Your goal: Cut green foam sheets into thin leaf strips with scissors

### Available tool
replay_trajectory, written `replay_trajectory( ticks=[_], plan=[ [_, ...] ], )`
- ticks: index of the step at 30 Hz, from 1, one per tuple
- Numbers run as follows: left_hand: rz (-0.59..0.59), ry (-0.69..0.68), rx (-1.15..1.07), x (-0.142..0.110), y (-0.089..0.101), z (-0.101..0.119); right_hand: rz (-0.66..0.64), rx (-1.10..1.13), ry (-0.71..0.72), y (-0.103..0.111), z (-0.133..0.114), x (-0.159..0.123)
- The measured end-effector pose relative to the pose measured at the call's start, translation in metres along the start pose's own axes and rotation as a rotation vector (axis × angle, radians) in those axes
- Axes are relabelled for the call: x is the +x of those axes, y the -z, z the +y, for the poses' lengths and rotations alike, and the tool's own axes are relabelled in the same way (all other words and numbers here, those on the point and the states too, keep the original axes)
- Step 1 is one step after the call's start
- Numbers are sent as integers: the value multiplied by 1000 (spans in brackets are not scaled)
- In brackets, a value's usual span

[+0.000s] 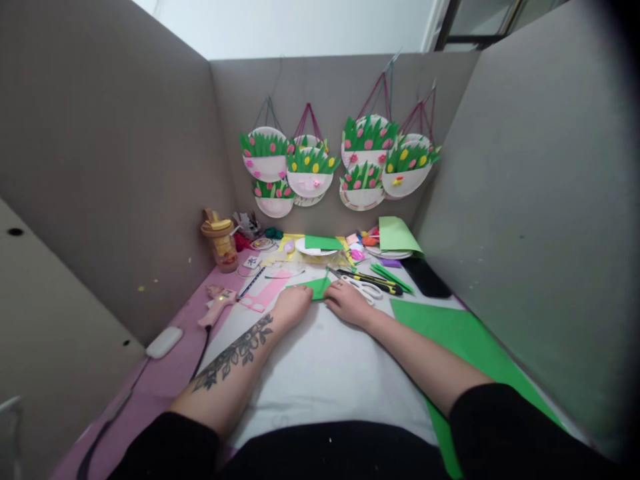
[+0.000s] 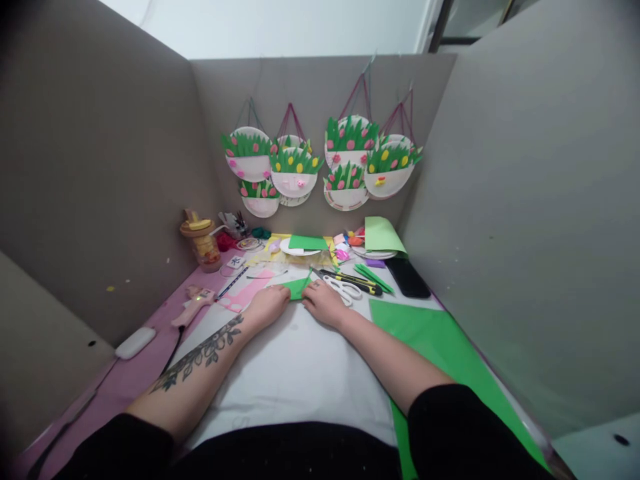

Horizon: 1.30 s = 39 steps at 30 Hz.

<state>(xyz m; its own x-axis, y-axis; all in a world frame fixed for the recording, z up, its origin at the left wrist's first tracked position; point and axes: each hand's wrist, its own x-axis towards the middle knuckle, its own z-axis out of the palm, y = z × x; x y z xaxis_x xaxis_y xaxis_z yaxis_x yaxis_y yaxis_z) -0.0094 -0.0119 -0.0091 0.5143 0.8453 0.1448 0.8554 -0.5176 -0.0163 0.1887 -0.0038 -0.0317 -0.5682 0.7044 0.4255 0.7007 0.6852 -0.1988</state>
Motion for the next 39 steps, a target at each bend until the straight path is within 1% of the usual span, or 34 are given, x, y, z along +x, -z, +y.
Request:
replay_trajectory(
  ticks=[5,10,13,15,18,22,26,29,32,39],
  plan=[
    [-40,-7,-19,-2,6,2,-46,-29,-39,-7,0,4],
    [-48,13,-44,-4,10,4,-64,-35,-64,-10,-1,4],
    [-54,38,-61,-5,8,4,-64,-10,-80,-8,-6,4],
    [-30,34,-68,-5,5,2,-47,7,-86,-7,-8,4],
    [-24,30,-65,-5,1,0,-7,1,-135,-8,-8,5],
    [-15,-6,-69,-4,-1,-3,-78,10,-162,-12,-2,9],
    [-38,-11,-71,-3,-1,-3,-145,59,-147,-14,1,13],
    [-37,-1,-70,-2,-1,-3,-154,60,-137,-12,-1,15],
    [-20,-17,-73,-2,-3,-3,-160,56,-172,-11,-2,15],
    [-27,-44,-83,-2,0,-3,-214,86,-214,-11,0,22]
  ],
)
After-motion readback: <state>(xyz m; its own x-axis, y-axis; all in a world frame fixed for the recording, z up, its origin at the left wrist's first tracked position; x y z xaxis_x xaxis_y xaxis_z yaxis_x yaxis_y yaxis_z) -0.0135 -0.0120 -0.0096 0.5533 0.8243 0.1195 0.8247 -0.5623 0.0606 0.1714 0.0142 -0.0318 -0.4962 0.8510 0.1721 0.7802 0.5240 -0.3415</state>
